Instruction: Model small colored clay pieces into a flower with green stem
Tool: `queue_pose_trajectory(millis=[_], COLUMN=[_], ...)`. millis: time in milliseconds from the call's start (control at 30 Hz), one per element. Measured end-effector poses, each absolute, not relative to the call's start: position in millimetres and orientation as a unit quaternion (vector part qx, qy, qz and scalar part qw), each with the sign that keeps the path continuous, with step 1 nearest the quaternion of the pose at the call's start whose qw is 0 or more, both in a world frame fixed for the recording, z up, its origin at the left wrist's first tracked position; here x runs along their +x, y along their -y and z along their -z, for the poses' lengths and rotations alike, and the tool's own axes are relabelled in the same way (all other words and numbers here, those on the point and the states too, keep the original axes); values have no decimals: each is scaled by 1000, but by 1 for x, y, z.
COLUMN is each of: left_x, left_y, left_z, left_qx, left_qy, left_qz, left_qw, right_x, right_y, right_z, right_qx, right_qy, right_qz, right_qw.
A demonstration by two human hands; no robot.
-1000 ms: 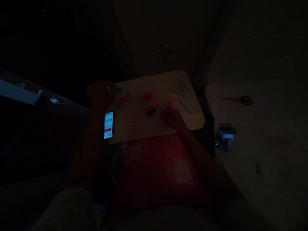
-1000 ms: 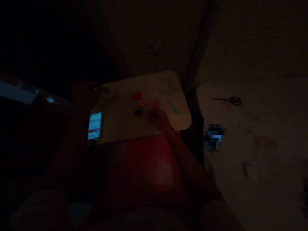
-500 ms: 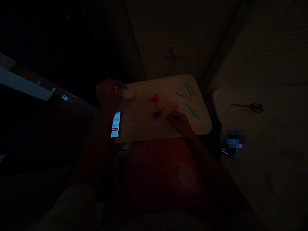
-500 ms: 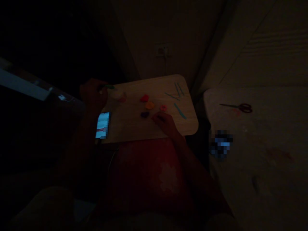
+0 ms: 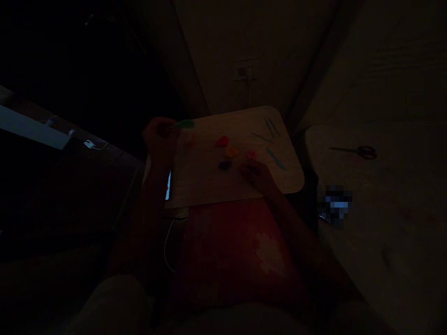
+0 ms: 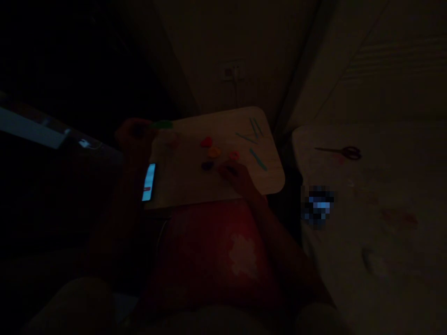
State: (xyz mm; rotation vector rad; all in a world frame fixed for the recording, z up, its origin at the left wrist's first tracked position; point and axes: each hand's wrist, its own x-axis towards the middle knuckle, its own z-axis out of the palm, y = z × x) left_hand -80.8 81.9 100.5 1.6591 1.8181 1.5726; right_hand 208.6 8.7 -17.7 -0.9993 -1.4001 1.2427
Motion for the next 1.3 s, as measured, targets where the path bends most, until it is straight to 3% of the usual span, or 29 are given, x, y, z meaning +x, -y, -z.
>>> queue_pose_trajectory(millis=[167,400,700,1000,1300], left_x=[-15,52,56,51,52], left_y=[-37,10,23,17,14], left_z=[-55,-10,11,7,3], left_qx=[513,407,431,442,463], left_qy=[-535,-535,-535,-504,-506], left_qz=[-570,-539,-501,-560,-535], left_qw=[354,507,526,487,494], right_x=[207,207,206,207,211], right_y=[-9,-13,-12,-13,-10], right_z=[19,21,33,31,24], right_qx=[-414,-408,-431,-411,-416], right_qy=[575,528,523,535,589], right_qz=[-503,-480,-486,-493,-483], right_qw=[495,569,553,549,496])
